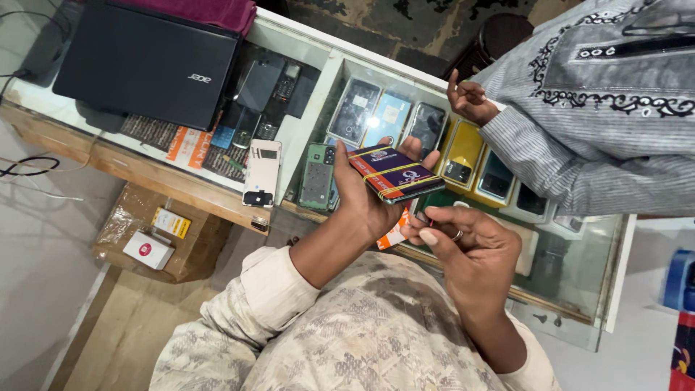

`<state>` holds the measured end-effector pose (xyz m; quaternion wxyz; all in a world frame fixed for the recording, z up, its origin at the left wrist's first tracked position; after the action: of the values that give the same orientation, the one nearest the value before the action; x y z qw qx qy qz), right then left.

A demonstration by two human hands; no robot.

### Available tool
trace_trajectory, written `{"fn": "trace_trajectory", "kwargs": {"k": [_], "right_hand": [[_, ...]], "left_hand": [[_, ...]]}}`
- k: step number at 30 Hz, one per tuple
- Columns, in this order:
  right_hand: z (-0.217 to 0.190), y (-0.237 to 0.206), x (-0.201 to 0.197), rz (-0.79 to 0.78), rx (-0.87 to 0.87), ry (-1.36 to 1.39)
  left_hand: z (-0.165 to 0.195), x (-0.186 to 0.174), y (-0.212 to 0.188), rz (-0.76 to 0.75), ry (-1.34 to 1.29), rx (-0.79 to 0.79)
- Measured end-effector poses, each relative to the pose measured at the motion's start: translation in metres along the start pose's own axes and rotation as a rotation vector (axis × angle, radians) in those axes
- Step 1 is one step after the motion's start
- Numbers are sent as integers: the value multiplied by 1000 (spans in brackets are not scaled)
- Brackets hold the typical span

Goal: The person applies adhesive to the back of a disassembled smartphone and presses it onto a cardboard backing. They then repeatedly pick up and place down a green phone case and other phone parts on the counter.

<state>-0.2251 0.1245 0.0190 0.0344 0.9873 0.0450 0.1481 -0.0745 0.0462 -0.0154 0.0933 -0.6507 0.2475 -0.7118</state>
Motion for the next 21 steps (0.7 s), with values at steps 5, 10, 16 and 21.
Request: {"fn": "trace_trajectory", "kwargs": {"k": [5,10,16,21], "right_hand": [[-9,-4,10,-56,-274,-180],[-20,-8,12,-128,-555,-546],[-23,-11,13,-136,-592,-662],[-25,-14,11,-141,-608,-733]], "left_hand": [[-9,0,-1,-17,4,111],[-14,-3,-8,-67,14,141],[-20,-6,-12,-59,74,148],[-20,-8,-13,-37,124,159]]}}
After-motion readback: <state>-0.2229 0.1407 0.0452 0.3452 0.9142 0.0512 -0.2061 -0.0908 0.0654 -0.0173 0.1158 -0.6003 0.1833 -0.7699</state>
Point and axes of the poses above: each hand's wrist, its own y-axis towards the middle knuckle, its own x-axis out of the palm, z = x × y, the point moved 1 cm from there along y, towards the middle knuckle, and after that the axes turned 10 degrees about y, right-handed, at the moved point
